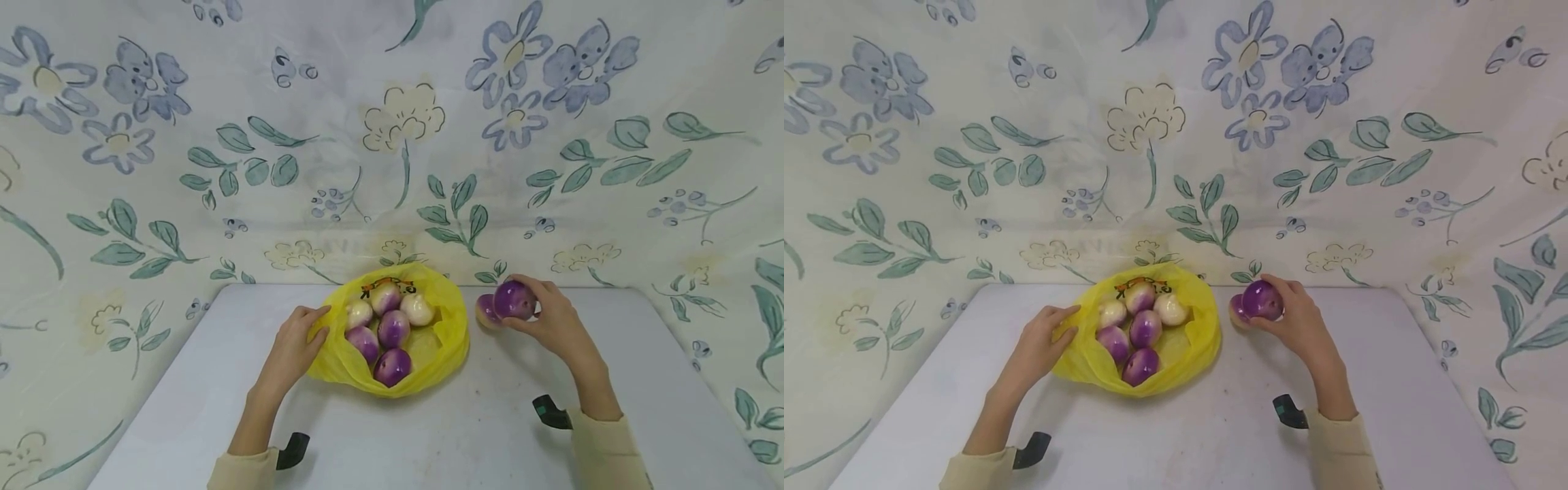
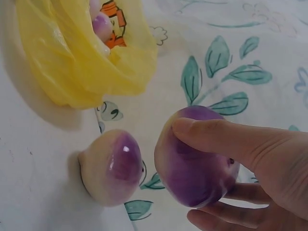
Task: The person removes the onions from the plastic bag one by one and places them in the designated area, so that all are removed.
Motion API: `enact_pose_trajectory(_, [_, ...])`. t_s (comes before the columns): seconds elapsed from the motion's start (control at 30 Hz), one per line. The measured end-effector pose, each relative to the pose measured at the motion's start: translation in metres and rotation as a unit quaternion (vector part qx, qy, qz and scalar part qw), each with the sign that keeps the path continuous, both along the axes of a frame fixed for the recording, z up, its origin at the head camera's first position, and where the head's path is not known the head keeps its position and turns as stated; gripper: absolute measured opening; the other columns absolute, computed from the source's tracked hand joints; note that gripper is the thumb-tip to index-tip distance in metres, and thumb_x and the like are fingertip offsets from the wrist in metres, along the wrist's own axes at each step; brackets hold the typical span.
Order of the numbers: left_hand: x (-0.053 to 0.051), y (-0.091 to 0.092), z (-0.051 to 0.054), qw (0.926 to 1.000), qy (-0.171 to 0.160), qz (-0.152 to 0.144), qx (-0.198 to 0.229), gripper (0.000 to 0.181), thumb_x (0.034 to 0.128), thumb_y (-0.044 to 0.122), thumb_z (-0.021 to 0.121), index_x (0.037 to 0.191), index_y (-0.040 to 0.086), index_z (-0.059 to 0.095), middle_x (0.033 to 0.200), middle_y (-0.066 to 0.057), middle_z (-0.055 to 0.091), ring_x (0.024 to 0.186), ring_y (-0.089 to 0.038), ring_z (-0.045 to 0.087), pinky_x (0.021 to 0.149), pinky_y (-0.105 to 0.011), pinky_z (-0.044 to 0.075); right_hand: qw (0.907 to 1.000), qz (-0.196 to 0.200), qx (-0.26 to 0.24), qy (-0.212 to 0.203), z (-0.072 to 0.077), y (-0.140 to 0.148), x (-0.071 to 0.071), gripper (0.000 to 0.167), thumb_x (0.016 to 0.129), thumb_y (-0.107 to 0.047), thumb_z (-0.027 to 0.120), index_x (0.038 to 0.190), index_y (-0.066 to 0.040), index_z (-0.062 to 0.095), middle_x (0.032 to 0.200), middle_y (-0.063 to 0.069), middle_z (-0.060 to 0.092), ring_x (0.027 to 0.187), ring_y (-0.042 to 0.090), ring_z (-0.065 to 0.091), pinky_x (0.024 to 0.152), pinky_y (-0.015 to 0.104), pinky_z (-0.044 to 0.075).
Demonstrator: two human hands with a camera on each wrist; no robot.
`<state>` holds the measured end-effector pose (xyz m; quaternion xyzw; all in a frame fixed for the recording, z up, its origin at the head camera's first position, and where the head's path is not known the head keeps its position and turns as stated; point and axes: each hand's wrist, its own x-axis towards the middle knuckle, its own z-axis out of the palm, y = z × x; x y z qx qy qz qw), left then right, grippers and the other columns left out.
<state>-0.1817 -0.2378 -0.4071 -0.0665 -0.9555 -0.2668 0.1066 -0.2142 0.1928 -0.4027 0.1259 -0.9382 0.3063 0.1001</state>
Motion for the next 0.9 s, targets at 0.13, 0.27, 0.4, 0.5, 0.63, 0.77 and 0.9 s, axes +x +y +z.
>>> enact_pose_trajectory(0.13, [0.001,0.000,-0.002,1.0000,0.000,0.001,0.001,0.039,0.0925,0.007,0.064,0.131,0.002,0.061,0.113,-0.018,0.061,0.099,-0.029,0.060,0.088,-0.045,0.057,1.0000,-0.003,-0.001,-0.001,-0.002,0.002,0.000,0.078,0.078,-0.024,0.084,0.145,-0.016,0.045,0.130,0.028,0.051,0.102,0.039,0.060,0.083,0.051,0.059])
enact_pose_trajectory(0.27, [0.001,0.000,-0.003,1.0000,0.003,-0.003,0.001,0.038,0.0924,0.006,0.064,0.130,0.002,0.061,0.113,-0.018,0.061,0.099,-0.029,0.060,0.088,-0.045,0.058,1.0000,-0.007,-0.002,-0.004,-0.003,0.005,0.000,0.078,0.078,-0.024,0.084,0.145,-0.015,0.044,0.130,0.029,0.051,0.101,0.038,0.060,0.083,0.052,0.059])
enact_pose_trajectory(0.4, [0.001,0.001,-0.004,0.9999,0.010,-0.006,-0.001,0.038,0.0922,0.006,0.064,0.130,0.001,0.061,0.112,-0.018,0.061,0.097,-0.029,0.060,0.087,-0.045,0.058,0.9999,-0.012,0.000,-0.010,-0.004,0.007,-0.001,0.078,0.078,-0.027,0.083,0.145,-0.015,0.044,0.129,0.029,0.051,0.098,0.038,0.060,0.081,0.051,0.058])
enact_pose_trajectory(0.5, [0.000,0.001,-0.003,1.0000,0.007,-0.006,-0.001,0.038,0.0924,0.006,0.064,0.130,0.001,0.061,0.112,-0.018,0.061,0.098,-0.029,0.060,0.088,-0.045,0.058,0.9996,-0.019,0.000,-0.019,-0.005,0.010,-0.002,0.079,0.079,-0.030,0.082,0.145,-0.015,0.043,0.129,0.030,0.051,0.099,0.039,0.060,0.081,0.053,0.057])
enact_pose_trajectory(0.63, [0.000,0.001,-0.002,1.0000,0.001,-0.004,0.002,0.038,0.0927,0.006,0.064,0.131,0.001,0.061,0.113,-0.018,0.061,0.099,-0.029,0.061,0.089,-0.045,0.058,0.9993,-0.026,0.001,-0.027,-0.007,0.014,-0.003,0.080,0.079,-0.031,0.082,0.146,-0.015,0.042,0.132,0.031,0.049,0.102,0.041,0.060,0.083,0.055,0.057])
enact_pose_trajectory(0.77, [0.000,0.001,-0.002,1.0000,-0.002,-0.003,0.003,0.038,0.0930,0.006,0.063,0.131,0.002,0.060,0.114,-0.019,0.060,0.101,-0.030,0.061,0.090,-0.046,0.058,0.9991,-0.028,-0.002,-0.033,-0.007,0.016,-0.003,0.080,0.080,-0.030,0.081,0.147,-0.013,0.041,0.133,0.032,0.048,0.102,0.041,0.060,0.084,0.055,0.057])
enact_pose_trajectory(0.9, [0.000,0.001,-0.003,1.0000,-0.002,-0.002,0.003,0.038,0.0929,0.006,0.063,0.131,0.002,0.061,0.114,-0.018,0.060,0.101,-0.030,0.061,0.090,-0.046,0.057,0.9989,-0.029,0.000,-0.036,-0.008,0.018,-0.004,0.080,0.080,-0.029,0.081,0.146,-0.011,0.041,0.132,0.033,0.048,0.104,0.043,0.059,0.086,0.059,0.056])
